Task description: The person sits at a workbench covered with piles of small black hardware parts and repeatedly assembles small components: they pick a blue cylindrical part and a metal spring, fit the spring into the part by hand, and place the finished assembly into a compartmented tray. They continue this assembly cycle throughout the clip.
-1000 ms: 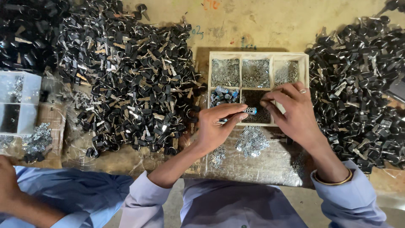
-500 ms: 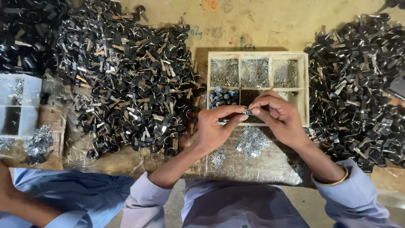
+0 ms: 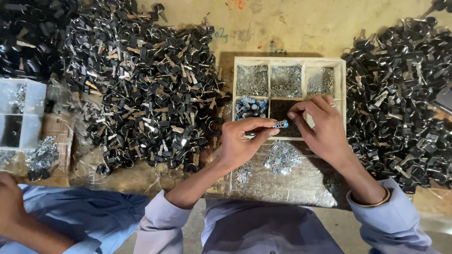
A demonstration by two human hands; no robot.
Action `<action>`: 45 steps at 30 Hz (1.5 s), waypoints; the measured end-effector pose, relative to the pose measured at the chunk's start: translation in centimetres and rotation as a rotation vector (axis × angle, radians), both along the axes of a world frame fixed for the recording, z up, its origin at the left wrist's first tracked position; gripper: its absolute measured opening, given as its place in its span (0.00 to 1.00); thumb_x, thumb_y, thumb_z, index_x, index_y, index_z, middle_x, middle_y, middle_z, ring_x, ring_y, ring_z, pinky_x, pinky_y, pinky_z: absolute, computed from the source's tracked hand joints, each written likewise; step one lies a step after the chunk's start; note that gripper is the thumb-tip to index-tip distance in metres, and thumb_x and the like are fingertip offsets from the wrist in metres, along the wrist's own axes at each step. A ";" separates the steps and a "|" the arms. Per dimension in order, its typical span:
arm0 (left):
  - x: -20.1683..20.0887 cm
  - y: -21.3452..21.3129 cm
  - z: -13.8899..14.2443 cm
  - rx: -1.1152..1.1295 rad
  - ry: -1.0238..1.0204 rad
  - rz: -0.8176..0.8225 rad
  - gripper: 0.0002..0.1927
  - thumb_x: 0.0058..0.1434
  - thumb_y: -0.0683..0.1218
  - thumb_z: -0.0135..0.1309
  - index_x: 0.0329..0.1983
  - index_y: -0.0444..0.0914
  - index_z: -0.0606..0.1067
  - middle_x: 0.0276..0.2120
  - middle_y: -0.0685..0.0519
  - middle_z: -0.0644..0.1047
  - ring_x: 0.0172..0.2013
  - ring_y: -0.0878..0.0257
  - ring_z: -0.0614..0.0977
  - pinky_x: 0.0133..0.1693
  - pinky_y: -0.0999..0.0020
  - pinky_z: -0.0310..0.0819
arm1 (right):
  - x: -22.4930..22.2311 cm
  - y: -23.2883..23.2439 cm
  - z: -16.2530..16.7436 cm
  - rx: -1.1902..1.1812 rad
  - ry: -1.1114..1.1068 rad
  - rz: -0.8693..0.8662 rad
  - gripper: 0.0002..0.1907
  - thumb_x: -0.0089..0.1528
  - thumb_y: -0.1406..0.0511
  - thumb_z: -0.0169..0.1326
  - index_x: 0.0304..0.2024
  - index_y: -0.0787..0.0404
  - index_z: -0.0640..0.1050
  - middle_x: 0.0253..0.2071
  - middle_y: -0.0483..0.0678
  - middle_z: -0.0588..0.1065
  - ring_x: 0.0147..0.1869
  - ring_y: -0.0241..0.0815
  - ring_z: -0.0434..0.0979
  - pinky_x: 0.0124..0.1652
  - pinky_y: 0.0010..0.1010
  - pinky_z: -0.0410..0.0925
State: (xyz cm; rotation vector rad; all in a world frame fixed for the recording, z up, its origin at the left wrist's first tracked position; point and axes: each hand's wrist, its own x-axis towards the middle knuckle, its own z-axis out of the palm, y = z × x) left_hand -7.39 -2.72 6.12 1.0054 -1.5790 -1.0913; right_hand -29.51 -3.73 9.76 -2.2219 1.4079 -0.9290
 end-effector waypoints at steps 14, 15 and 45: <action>0.1 -0.1 0.1 0.007 0.006 -0.030 0.11 0.60 0.37 0.66 0.45 0.35 0.82 0.43 0.48 0.85 0.41 0.61 0.89 0.43 0.71 0.88 | 0.9 0.5 0.6 0.319 -0.336 0.136 0.05 0.66 0.71 0.56 0.44 0.66 0.76 0.43 0.49 0.75 0.48 0.40 0.75 0.48 0.30 0.68; 0.1 -0.1 0.1 -0.005 -0.014 -0.029 0.11 0.59 0.37 0.67 0.45 0.35 0.82 0.43 0.48 0.85 0.41 0.61 0.89 0.43 0.71 0.88 | 1.0 0.6 0.6 0.323 -0.334 0.123 0.04 0.67 0.71 0.56 0.43 0.66 0.75 0.42 0.49 0.74 0.47 0.40 0.75 0.47 0.30 0.68; 0.1 0.0 -0.2 -0.022 -0.055 -0.050 0.09 0.59 0.38 0.67 0.43 0.36 0.83 0.42 0.47 0.85 0.39 0.60 0.89 0.41 0.71 0.89 | 0.2 0.9 0.8 0.111 -0.055 0.201 0.13 0.59 0.73 0.61 0.47 0.62 0.81 0.44 0.51 0.76 0.45 0.46 0.78 0.41 0.36 0.72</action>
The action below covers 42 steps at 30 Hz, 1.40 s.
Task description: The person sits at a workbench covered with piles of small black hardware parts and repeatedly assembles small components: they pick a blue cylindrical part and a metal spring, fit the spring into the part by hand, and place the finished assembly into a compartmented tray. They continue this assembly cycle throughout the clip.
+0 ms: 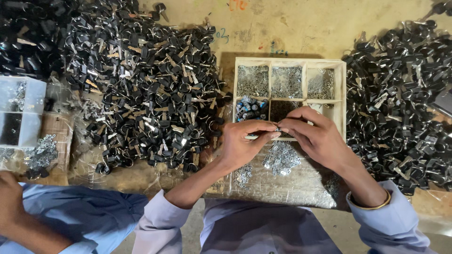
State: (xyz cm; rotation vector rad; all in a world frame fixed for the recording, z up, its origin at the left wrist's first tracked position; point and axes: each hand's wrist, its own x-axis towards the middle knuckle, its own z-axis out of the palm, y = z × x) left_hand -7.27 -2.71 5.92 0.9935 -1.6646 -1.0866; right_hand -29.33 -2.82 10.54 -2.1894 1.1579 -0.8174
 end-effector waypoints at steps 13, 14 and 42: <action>0.0 0.0 0.7 0.002 -0.017 0.010 0.10 0.59 0.38 0.67 0.43 0.36 0.83 0.42 0.48 0.85 0.41 0.60 0.89 0.43 0.70 0.87 | -0.3 -0.1 -0.9 0.286 -0.411 -0.131 0.28 0.64 0.75 0.59 0.66 0.65 0.67 0.44 0.49 0.81 0.50 0.36 0.82 0.49 0.26 0.75; 0.0 -0.1 0.8 0.007 -0.018 0.014 0.10 0.59 0.39 0.67 0.43 0.36 0.83 0.42 0.48 0.85 0.41 0.60 0.89 0.43 0.71 0.87 | -0.2 0.0 -1.1 0.363 -0.499 -0.095 0.31 0.64 0.76 0.58 0.68 0.65 0.64 0.44 0.49 0.81 0.51 0.35 0.82 0.48 0.26 0.75; 0.2 -0.1 0.7 0.000 -0.016 0.031 0.09 0.58 0.37 0.67 0.43 0.36 0.83 0.42 0.49 0.85 0.41 0.61 0.89 0.43 0.71 0.87 | 0.3 0.2 -0.8 0.092 -0.171 -0.135 0.27 0.65 0.73 0.58 0.65 0.59 0.68 0.50 0.48 0.82 0.51 0.42 0.85 0.44 0.29 0.76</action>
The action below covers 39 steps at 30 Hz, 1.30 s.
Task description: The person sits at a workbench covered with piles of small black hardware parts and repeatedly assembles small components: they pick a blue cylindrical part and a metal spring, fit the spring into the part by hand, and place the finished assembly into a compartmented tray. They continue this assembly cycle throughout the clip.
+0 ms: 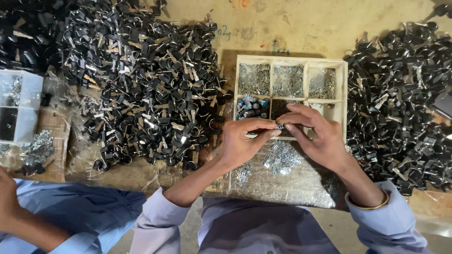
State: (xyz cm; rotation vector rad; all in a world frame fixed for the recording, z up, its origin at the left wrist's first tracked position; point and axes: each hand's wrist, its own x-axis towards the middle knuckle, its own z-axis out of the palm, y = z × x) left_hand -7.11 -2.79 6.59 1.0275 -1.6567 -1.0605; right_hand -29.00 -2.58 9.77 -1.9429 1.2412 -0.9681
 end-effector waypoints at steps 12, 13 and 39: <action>-0.3 0.0 -0.5 -0.007 0.061 0.017 0.09 0.59 0.36 0.66 0.43 0.34 0.82 0.42 0.47 0.85 0.40 0.60 0.89 0.42 0.71 0.88 | -0.8 -1.4 -0.4 -0.144 0.435 -0.108 0.06 0.61 0.69 0.64 0.40 0.61 0.82 0.42 0.50 0.74 0.50 0.53 0.69 0.49 0.43 0.64; -0.3 -0.1 -0.6 -0.016 0.057 0.018 0.09 0.59 0.36 0.66 0.43 0.34 0.82 0.42 0.47 0.85 0.40 0.61 0.89 0.42 0.71 0.88 | -0.9 -1.5 -0.3 -0.133 0.413 -0.119 0.06 0.62 0.69 0.63 0.42 0.62 0.81 0.43 0.51 0.74 0.51 0.53 0.70 0.50 0.43 0.64; -0.3 0.2 -0.4 -0.036 0.006 0.039 0.09 0.58 0.38 0.68 0.43 0.35 0.83 0.42 0.47 0.85 0.40 0.61 0.89 0.42 0.71 0.87 | 0.3 0.1 1.9 -0.131 0.245 0.040 0.10 0.61 0.73 0.61 0.45 0.64 0.79 0.45 0.51 0.78 0.44 0.49 0.82 0.41 0.34 0.74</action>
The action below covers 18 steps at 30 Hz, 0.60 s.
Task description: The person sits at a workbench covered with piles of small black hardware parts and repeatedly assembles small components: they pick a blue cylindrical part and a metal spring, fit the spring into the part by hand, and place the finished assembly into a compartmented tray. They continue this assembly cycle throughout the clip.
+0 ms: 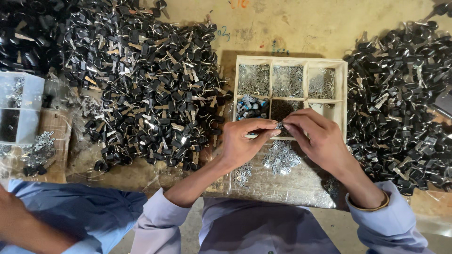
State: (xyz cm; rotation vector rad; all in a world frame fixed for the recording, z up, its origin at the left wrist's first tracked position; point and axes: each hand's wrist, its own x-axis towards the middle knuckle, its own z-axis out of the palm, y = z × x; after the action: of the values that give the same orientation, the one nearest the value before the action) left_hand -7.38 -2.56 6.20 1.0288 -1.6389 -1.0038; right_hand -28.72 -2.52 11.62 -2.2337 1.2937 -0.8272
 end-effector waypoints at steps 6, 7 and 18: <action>-0.1 0.1 -1.1 0.011 -0.020 -0.067 0.10 0.61 0.38 0.66 0.45 0.36 0.83 0.44 0.48 0.85 0.40 0.61 0.89 0.39 0.72 0.86 | -0.3 0.0 0.8 -0.030 0.211 0.073 0.10 0.58 0.71 0.63 0.43 0.63 0.81 0.42 0.48 0.79 0.37 0.48 0.81 0.35 0.36 0.74; -0.1 0.1 -1.1 -0.022 -0.038 -0.062 0.10 0.60 0.38 0.67 0.45 0.37 0.83 0.44 0.49 0.85 0.40 0.60 0.89 0.38 0.72 0.87 | -0.5 0.0 0.9 -0.020 0.191 0.081 0.11 0.57 0.71 0.62 0.44 0.62 0.81 0.43 0.48 0.79 0.38 0.48 0.82 0.36 0.36 0.74; 0.0 0.2 -0.2 -0.032 -0.034 -0.059 0.10 0.59 0.38 0.67 0.45 0.37 0.83 0.44 0.49 0.85 0.43 0.60 0.89 0.44 0.71 0.87 | -1.1 -0.2 0.2 0.097 -0.002 0.026 0.11 0.58 0.73 0.63 0.43 0.58 0.83 0.42 0.45 0.79 0.36 0.43 0.82 0.34 0.32 0.74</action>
State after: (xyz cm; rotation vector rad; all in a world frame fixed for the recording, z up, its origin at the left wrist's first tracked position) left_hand -7.36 -2.33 5.97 0.9859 -1.7166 -1.0002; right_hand -29.78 -2.76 11.82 -2.1684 1.2737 -0.7408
